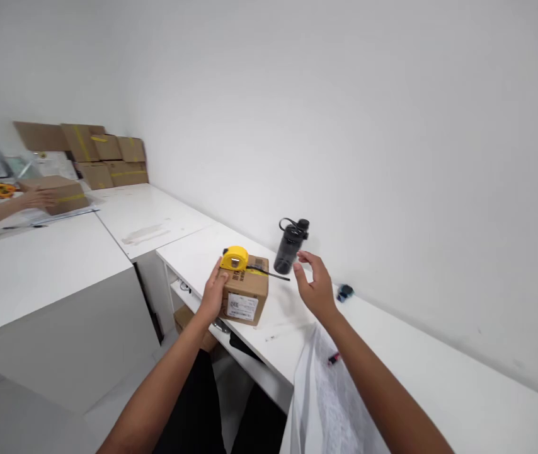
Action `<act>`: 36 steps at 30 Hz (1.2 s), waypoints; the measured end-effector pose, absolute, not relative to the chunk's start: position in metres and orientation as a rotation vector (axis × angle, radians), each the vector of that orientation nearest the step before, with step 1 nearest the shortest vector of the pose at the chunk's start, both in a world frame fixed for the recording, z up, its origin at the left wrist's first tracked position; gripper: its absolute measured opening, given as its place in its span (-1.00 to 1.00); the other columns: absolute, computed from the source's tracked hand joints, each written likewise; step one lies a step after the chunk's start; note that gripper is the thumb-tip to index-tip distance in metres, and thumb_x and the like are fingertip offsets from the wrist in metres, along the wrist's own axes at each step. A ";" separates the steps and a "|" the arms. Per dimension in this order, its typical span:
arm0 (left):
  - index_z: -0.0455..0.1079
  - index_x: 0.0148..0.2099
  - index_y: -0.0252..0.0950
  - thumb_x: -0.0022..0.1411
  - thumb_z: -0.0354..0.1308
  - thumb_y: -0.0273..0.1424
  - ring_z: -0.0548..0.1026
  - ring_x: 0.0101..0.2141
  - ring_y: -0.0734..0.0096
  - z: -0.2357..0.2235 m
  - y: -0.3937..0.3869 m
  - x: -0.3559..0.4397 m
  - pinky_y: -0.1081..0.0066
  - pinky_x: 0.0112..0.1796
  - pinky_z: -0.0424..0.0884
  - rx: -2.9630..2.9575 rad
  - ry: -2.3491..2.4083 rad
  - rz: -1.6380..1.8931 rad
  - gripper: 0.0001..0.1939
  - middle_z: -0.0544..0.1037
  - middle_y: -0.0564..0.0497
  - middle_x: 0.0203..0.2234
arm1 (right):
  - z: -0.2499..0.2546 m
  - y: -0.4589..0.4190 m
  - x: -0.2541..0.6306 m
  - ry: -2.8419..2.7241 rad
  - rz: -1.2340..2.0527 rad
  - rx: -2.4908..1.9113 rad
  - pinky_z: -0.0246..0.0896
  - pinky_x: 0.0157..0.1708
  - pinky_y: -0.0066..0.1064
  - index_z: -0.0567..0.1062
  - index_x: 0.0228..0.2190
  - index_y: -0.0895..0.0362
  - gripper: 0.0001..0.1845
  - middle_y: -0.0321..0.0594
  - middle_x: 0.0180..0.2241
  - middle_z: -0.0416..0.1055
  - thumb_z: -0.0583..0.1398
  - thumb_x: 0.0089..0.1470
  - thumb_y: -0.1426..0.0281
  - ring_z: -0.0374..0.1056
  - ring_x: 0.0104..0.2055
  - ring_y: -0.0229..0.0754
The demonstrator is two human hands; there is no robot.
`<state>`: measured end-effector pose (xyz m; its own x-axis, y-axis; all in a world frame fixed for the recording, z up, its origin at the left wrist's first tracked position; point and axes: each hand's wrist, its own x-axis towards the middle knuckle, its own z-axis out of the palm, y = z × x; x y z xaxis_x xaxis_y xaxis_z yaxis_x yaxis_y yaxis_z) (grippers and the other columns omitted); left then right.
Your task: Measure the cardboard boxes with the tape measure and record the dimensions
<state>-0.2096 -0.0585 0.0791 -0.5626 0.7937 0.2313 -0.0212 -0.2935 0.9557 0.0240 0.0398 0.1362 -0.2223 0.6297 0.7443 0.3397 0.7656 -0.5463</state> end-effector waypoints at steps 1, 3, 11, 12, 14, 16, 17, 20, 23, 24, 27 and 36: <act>0.18 0.31 -0.22 0.23 0.08 -0.27 0.21 0.25 0.18 0.080 -0.057 -0.209 0.21 0.25 0.06 0.994 1.399 1.908 -0.40 0.28 -0.04 0.25 | 0.132 0.042 0.045 -1.852 0.285 -0.808 0.21 0.03 -0.12 0.36 0.04 0.06 -0.59 -0.03 -0.08 0.42 0.05 0.23 0.17 0.36 -0.04 0.01; 0.20 0.29 -0.21 0.23 0.07 -0.29 0.25 0.23 0.18 0.083 -0.053 -0.208 0.21 0.24 0.10 1.010 1.398 1.921 -0.42 0.33 -0.02 0.22 | 0.123 0.048 0.087 -1.993 0.200 -0.999 0.26 -0.06 -0.19 0.36 0.06 0.06 -0.61 -0.06 -0.12 0.45 -0.01 0.27 0.23 0.39 -0.12 -0.02; 0.22 0.28 -0.15 0.18 0.11 -0.29 0.47 0.02 0.17 0.093 -0.037 -0.207 0.21 0.08 0.35 0.951 1.436 1.910 -0.40 0.48 0.00 0.08 | 0.073 0.062 0.186 -2.628 -0.095 -1.636 0.20 -0.32 -0.31 0.53 -0.06 0.06 -0.42 -0.04 -0.18 0.48 0.05 -0.05 0.72 0.42 -0.22 -0.02; 0.23 0.28 -0.14 0.18 0.11 -0.28 0.47 0.02 0.18 0.094 -0.037 -0.207 0.23 0.08 0.35 0.956 1.450 1.912 -0.41 0.48 0.01 0.08 | 0.068 0.061 0.191 -2.651 -0.097 -1.640 0.19 -0.33 -0.32 0.54 -0.06 0.06 -0.39 -0.04 -0.18 0.48 0.05 -0.09 0.74 0.42 -0.21 -0.02; 0.25 0.26 -0.14 0.19 0.11 -0.27 0.46 0.02 0.21 0.094 -0.037 -0.209 0.27 0.09 0.34 0.996 1.467 1.904 -0.43 0.48 0.03 0.07 | 0.059 0.059 0.198 -2.684 -0.097 -1.621 0.19 -0.34 -0.32 0.54 -0.06 0.07 -0.36 -0.03 -0.17 0.47 0.05 -0.13 0.76 0.40 -0.19 -0.01; 0.27 0.24 -0.15 0.20 0.10 -0.24 0.45 0.02 0.21 0.095 -0.038 -0.211 0.28 0.09 0.33 1.062 1.471 1.870 -0.45 0.48 0.03 0.06 | 0.052 0.056 0.205 -2.692 -0.099 -1.588 0.19 -0.33 -0.32 0.53 -0.05 0.07 -0.35 -0.02 -0.16 0.46 0.05 -0.12 0.76 0.39 -0.17 -0.01; 0.28 0.23 -0.16 0.20 0.10 -0.23 0.45 0.03 0.21 0.096 -0.038 -0.212 0.28 0.09 0.33 1.097 1.475 1.851 -0.46 0.48 0.02 0.06 | 0.048 0.054 0.207 -2.688 -0.101 -1.569 0.19 -0.32 -0.32 0.53 -0.04 0.06 -0.36 -0.02 -0.14 0.46 0.05 -0.10 0.76 0.38 -0.16 -0.01; 0.31 0.20 -0.17 0.21 0.11 -0.20 0.42 0.05 0.18 0.099 -0.038 -0.215 0.25 0.12 0.30 1.171 1.504 1.801 -0.49 0.48 0.01 0.05 | 0.035 0.049 0.214 -2.648 -0.111 -1.518 0.20 -0.25 -0.28 0.51 -0.01 0.06 -0.40 -0.01 -0.02 0.41 0.04 -0.03 0.73 0.37 -0.09 0.00; 0.34 0.17 -0.16 0.18 0.15 -0.21 0.38 0.10 0.16 0.103 -0.038 -0.216 0.21 0.17 0.23 1.174 1.537 1.782 -0.49 0.47 0.02 0.06 | 0.018 0.045 0.218 -2.590 -0.118 -1.475 0.21 -0.16 -0.25 0.49 0.00 0.07 -0.44 -0.01 0.08 0.35 0.05 0.03 0.69 0.33 0.01 0.02; 0.34 0.17 -0.16 0.16 0.17 -0.21 0.36 0.12 0.15 0.105 -0.038 -0.217 0.20 0.18 0.20 1.166 1.547 1.778 -0.48 0.46 0.01 0.07 | 0.013 0.044 0.219 -2.569 -0.121 -1.461 0.21 -0.14 -0.24 0.48 0.01 0.08 -0.46 -0.01 0.09 0.35 0.04 0.05 0.68 0.32 0.03 0.01; 0.31 0.20 -0.16 0.11 0.23 -0.18 0.33 0.14 0.12 0.107 -0.038 -0.218 0.15 0.19 0.18 1.108 1.578 1.764 -0.41 0.44 -0.02 0.09 | 0.000 0.041 0.220 -2.490 -0.141 -1.429 0.19 -0.06 -0.20 0.47 0.00 0.12 -0.52 0.00 0.11 0.34 0.02 0.12 0.65 0.27 0.10 0.02; 0.07 0.30 -0.22 0.21 0.16 -0.12 0.15 0.26 0.11 0.113 -0.055 -0.210 0.11 0.23 0.08 1.226 1.854 1.923 -0.31 0.18 -0.19 0.26 | -0.003 0.036 0.219 -2.356 -0.146 -1.365 0.12 -0.05 -0.20 0.51 -0.17 0.15 -0.64 -0.08 -0.13 0.52 0.00 0.15 0.66 0.34 0.01 -0.03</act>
